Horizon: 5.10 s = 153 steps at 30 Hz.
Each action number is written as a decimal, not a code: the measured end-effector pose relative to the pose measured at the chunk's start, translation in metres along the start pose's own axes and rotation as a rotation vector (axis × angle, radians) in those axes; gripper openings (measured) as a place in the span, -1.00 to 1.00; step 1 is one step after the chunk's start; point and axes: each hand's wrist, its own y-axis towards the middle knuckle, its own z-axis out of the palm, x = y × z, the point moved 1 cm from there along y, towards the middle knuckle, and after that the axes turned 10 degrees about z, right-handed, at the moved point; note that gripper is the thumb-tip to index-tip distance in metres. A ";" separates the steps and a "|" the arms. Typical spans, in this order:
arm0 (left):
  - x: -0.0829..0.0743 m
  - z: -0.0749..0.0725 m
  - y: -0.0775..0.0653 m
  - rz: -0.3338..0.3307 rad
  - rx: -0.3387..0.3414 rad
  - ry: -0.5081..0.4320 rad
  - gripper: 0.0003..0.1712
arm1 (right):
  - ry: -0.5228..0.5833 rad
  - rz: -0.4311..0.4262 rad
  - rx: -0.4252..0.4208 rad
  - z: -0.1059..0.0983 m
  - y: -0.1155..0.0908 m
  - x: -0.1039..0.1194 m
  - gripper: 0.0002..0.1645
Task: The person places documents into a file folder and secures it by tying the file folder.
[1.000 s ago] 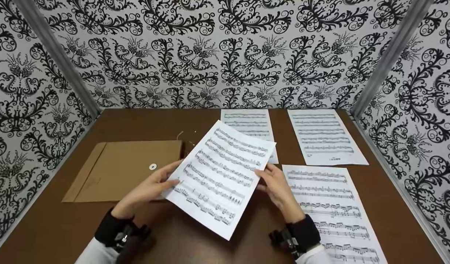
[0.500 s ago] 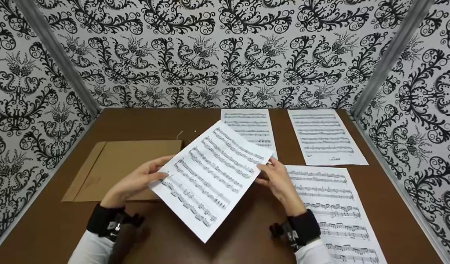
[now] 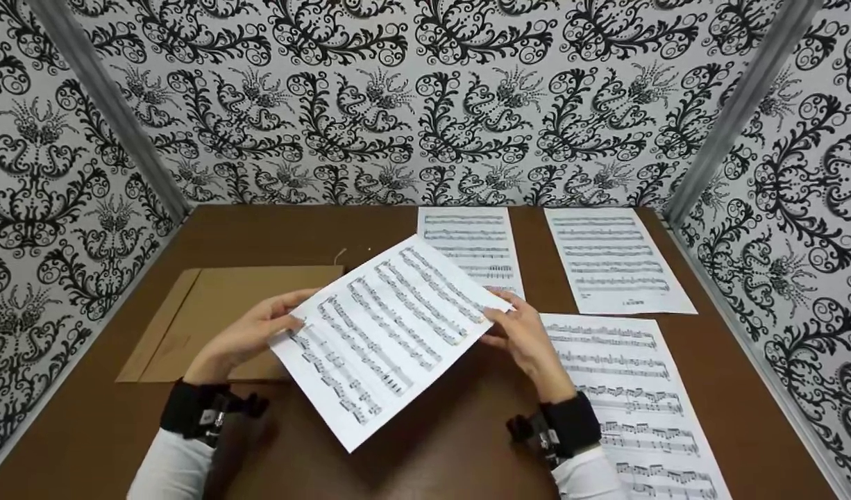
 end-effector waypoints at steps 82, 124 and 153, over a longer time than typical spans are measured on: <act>0.017 -0.005 0.003 -0.079 -0.114 -0.042 -0.43 | -0.076 -0.052 0.147 -0.015 -0.004 0.003 -0.76; 0.026 0.032 0.023 -0.009 -0.263 -0.128 -0.57 | -0.027 -0.083 -0.002 -0.008 -0.006 0.009 -0.67; 0.018 0.019 0.016 -0.001 -0.320 -0.055 -0.58 | -0.074 -0.057 0.453 -0.020 -0.015 0.014 -0.62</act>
